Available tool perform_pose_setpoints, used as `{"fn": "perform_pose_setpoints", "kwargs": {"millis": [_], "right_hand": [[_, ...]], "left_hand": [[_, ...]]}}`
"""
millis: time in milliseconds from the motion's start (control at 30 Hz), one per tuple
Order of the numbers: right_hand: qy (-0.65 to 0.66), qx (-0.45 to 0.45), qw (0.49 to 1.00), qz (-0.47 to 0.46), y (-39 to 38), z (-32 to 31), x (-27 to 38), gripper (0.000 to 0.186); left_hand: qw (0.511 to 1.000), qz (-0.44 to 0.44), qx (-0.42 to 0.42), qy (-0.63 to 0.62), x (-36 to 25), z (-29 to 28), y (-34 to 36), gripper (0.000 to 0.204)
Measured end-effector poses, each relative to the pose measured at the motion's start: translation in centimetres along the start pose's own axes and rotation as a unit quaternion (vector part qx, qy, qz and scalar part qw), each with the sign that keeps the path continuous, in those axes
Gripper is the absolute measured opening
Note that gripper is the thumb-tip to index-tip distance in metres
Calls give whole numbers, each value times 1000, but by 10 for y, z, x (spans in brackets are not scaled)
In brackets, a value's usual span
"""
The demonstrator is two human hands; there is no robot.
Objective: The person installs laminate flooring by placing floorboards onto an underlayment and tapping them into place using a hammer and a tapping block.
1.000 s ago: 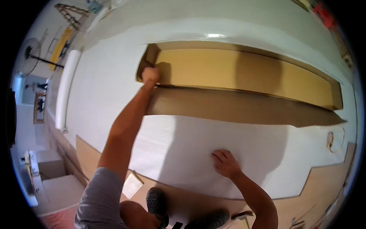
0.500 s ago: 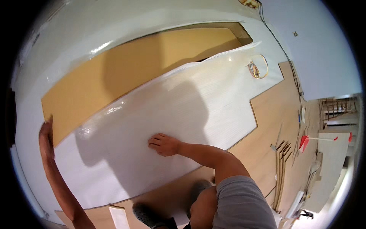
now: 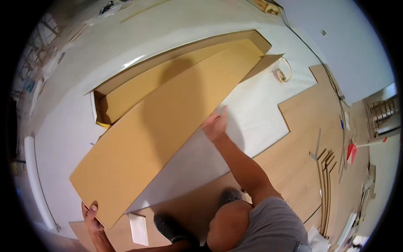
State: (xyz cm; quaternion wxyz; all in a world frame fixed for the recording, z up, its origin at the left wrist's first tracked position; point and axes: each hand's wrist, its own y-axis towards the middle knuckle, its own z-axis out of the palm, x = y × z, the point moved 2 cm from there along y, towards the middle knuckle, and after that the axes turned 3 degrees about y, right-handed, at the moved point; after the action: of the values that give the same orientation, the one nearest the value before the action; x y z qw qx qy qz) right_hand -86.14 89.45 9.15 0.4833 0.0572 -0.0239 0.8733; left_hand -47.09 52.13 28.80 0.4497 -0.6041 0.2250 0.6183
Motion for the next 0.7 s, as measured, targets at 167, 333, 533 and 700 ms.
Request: {"fn": "perform_pose_setpoints", "kwargs": {"millis": [167, 333, 533, 700], "right_hand": [[-221, -70, 972, 25, -6, 41, 10, 54], [-270, -249, 924, -109, -49, 47, 52, 39], [-379, -140, 896, -186, -40, 204, 120, 41], [-557, -211, 762, -255, -64, 340, 92, 46]], "left_hand": [[995, -60, 36, 66, 53, -27, -64, 61], [961, -221, 111, 122, 146, -44, -67, 57], [915, -182, 275, 233, 204, 37, -60, 55], [872, -91, 356, 324, 185, 90, 5, 44]]}}
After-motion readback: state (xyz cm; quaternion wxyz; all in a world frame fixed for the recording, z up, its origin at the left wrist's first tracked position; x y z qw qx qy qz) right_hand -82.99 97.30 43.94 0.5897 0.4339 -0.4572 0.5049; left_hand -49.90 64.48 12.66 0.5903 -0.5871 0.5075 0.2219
